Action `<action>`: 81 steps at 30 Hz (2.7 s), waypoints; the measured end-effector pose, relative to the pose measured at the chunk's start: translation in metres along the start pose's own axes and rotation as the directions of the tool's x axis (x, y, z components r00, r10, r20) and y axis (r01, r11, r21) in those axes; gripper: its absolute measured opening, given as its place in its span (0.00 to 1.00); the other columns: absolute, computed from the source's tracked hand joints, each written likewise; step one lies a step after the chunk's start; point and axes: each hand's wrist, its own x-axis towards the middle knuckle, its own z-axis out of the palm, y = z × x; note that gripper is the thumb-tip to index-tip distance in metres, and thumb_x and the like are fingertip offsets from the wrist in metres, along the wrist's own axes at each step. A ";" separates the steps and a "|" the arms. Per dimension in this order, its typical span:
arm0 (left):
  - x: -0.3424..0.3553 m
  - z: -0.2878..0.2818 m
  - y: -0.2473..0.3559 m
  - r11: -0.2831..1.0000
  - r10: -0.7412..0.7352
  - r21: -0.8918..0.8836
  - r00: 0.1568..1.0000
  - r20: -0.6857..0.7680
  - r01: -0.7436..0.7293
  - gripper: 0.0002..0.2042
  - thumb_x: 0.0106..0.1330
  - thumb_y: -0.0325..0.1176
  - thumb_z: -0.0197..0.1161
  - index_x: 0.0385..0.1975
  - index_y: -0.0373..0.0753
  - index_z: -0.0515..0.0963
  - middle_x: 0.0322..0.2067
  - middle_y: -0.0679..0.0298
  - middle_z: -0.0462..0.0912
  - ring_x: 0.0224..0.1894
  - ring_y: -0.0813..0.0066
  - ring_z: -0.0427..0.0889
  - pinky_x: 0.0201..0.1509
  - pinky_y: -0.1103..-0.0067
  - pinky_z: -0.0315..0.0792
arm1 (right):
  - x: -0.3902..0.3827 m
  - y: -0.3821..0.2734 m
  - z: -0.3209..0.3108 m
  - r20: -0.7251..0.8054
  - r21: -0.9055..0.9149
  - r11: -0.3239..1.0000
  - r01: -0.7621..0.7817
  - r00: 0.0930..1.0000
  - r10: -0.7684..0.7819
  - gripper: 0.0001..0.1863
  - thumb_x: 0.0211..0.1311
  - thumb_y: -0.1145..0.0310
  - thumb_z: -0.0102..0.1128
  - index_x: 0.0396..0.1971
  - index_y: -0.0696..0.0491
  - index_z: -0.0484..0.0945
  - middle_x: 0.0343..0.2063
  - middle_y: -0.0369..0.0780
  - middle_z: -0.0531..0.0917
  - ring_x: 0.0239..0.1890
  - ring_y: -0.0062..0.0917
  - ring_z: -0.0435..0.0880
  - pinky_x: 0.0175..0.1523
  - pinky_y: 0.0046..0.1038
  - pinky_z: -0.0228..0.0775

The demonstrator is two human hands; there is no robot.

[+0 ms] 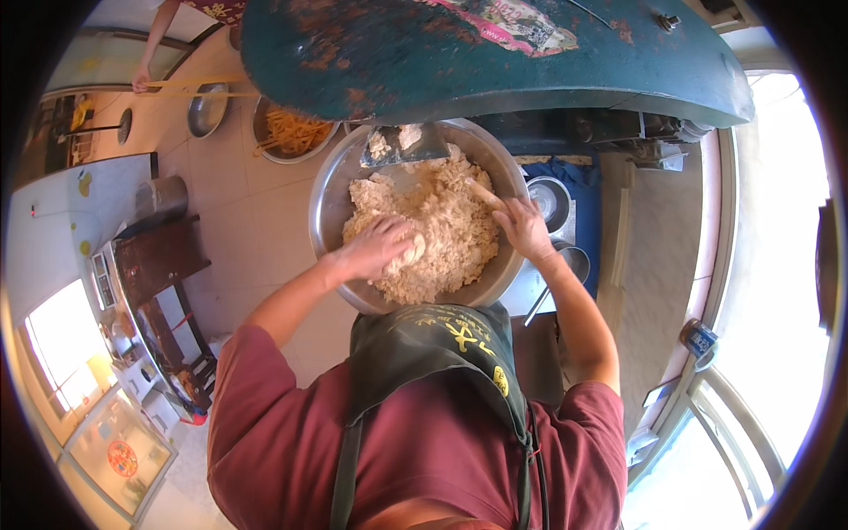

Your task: The person mixes and kneads dough in a large metal bowl by hand and using a wooden paddle, while occasionally adding liquid from a small pot.

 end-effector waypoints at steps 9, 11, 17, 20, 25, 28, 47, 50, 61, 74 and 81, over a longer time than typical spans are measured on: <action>-0.040 0.026 0.056 0.544 -0.766 -0.830 0.477 -0.430 0.125 0.24 0.57 0.20 0.62 0.56 0.34 0.71 0.58 0.51 0.71 0.61 0.60 0.71 0.65 0.72 0.64 | 0.088 0.006 0.004 0.244 -0.197 0.980 0.036 0.970 0.013 0.12 0.65 0.60 0.59 0.41 0.52 0.78 0.48 0.51 0.71 0.40 0.47 0.81 0.46 0.44 0.74; -0.051 0.090 0.050 0.249 -0.936 -0.965 0.237 -0.261 -0.080 0.20 0.61 0.21 0.62 0.55 0.32 0.71 0.56 0.55 0.74 0.54 0.65 0.77 0.57 0.75 0.72 | 0.078 0.013 0.014 0.156 -0.192 0.981 0.036 0.988 -0.005 0.14 0.66 0.57 0.57 0.42 0.51 0.77 0.43 0.51 0.72 0.36 0.49 0.81 0.39 0.43 0.77; -0.048 0.133 0.000 -0.483 -0.845 -0.859 0.350 0.405 -0.169 0.22 0.72 0.52 0.53 0.54 0.43 0.75 0.37 0.67 0.81 0.26 0.84 0.73 0.23 0.83 0.64 | 0.005 0.000 0.024 -0.043 -0.159 0.983 -0.094 0.995 0.088 0.12 0.66 0.58 0.58 0.41 0.51 0.75 0.38 0.53 0.73 0.30 0.51 0.80 0.31 0.46 0.76; -0.017 0.117 -0.046 -0.600 -0.721 -0.790 0.514 0.465 -0.128 0.27 0.67 0.59 0.56 0.58 0.47 0.73 0.44 0.65 0.80 0.34 0.80 0.77 0.32 0.80 0.69 | -0.046 -0.002 0.038 -0.179 -0.151 0.970 -0.193 0.970 0.165 0.12 0.65 0.60 0.60 0.41 0.50 0.74 0.37 0.53 0.72 0.28 0.52 0.78 0.29 0.47 0.74; 0.034 0.012 -0.051 -0.056 -0.596 -0.871 0.683 0.421 0.488 0.54 0.52 0.77 0.55 0.73 0.45 0.51 0.71 0.46 0.51 0.73 0.53 0.52 0.68 0.52 0.59 | -0.093 -0.043 0.058 -0.269 -0.083 0.908 -0.412 0.886 0.378 0.12 0.66 0.61 0.58 0.43 0.52 0.73 0.36 0.55 0.70 0.32 0.56 0.77 0.33 0.49 0.73; 0.055 0.023 -0.059 0.303 -0.515 -0.787 0.787 0.340 0.538 0.49 0.54 0.71 0.60 0.70 0.43 0.58 0.68 0.46 0.58 0.70 0.54 0.59 0.69 0.57 0.60 | -0.114 -0.052 0.059 -0.191 -0.048 0.879 -0.475 0.868 0.459 0.12 0.65 0.64 0.59 0.42 0.55 0.73 0.38 0.56 0.70 0.36 0.56 0.77 0.38 0.48 0.73; -0.099 0.074 0.026 0.356 -0.893 -0.912 0.362 -0.267 0.205 0.32 0.59 0.29 0.65 0.63 0.32 0.61 0.66 0.44 0.58 0.69 0.48 0.60 0.71 0.64 0.58 | 0.171 -0.167 0.038 0.037 -0.409 0.911 0.050 0.999 -0.038 0.18 0.66 0.57 0.53 0.27 0.58 0.79 0.20 0.54 0.82 0.24 0.48 0.84 0.31 0.45 0.78; -0.082 0.125 0.015 0.086 -0.969 -0.950 0.249 -0.009 0.301 0.31 0.66 0.45 0.61 0.61 0.30 0.63 0.53 0.46 0.73 0.56 0.50 0.74 0.58 0.63 0.69 | 0.154 -0.180 0.008 0.087 -0.451 0.892 0.039 0.996 0.000 0.19 0.67 0.58 0.52 0.26 0.59 0.79 0.22 0.53 0.83 0.24 0.45 0.85 0.30 0.42 0.79; -0.017 0.093 -0.095 -0.438 -0.708 -0.897 0.641 0.297 -0.067 0.29 0.63 0.57 0.64 0.53 0.38 0.78 0.44 0.63 0.82 0.45 0.75 0.79 0.51 0.74 0.71 | 0.162 -0.164 0.016 0.130 -0.448 0.893 -0.032 0.986 0.100 0.18 0.64 0.57 0.55 0.27 0.59 0.80 0.24 0.54 0.83 0.28 0.49 0.85 0.37 0.46 0.79; -0.012 0.045 0.043 0.899 -0.393 -0.325 0.869 -0.300 0.294 0.30 0.52 0.31 0.70 0.56 0.35 0.67 0.59 0.47 0.66 0.60 0.60 0.69 0.59 0.67 0.72 | 0.188 -0.130 0.041 0.043 -0.581 0.813 0.044 0.999 -0.023 0.20 0.69 0.57 0.50 0.49 0.57 0.76 0.23 0.53 0.84 0.25 0.47 0.85 0.29 0.44 0.79; -0.042 0.015 -0.005 0.610 -0.567 -0.771 0.780 -0.263 0.184 0.29 0.59 0.28 0.63 0.62 0.34 0.63 0.60 0.45 0.66 0.62 0.48 0.68 0.62 0.61 0.69 | 0.177 -0.144 0.045 0.027 -0.571 0.817 0.075 0.997 -0.073 0.17 0.69 0.55 0.50 0.36 0.55 0.76 0.18 0.51 0.82 0.22 0.46 0.84 0.28 0.44 0.78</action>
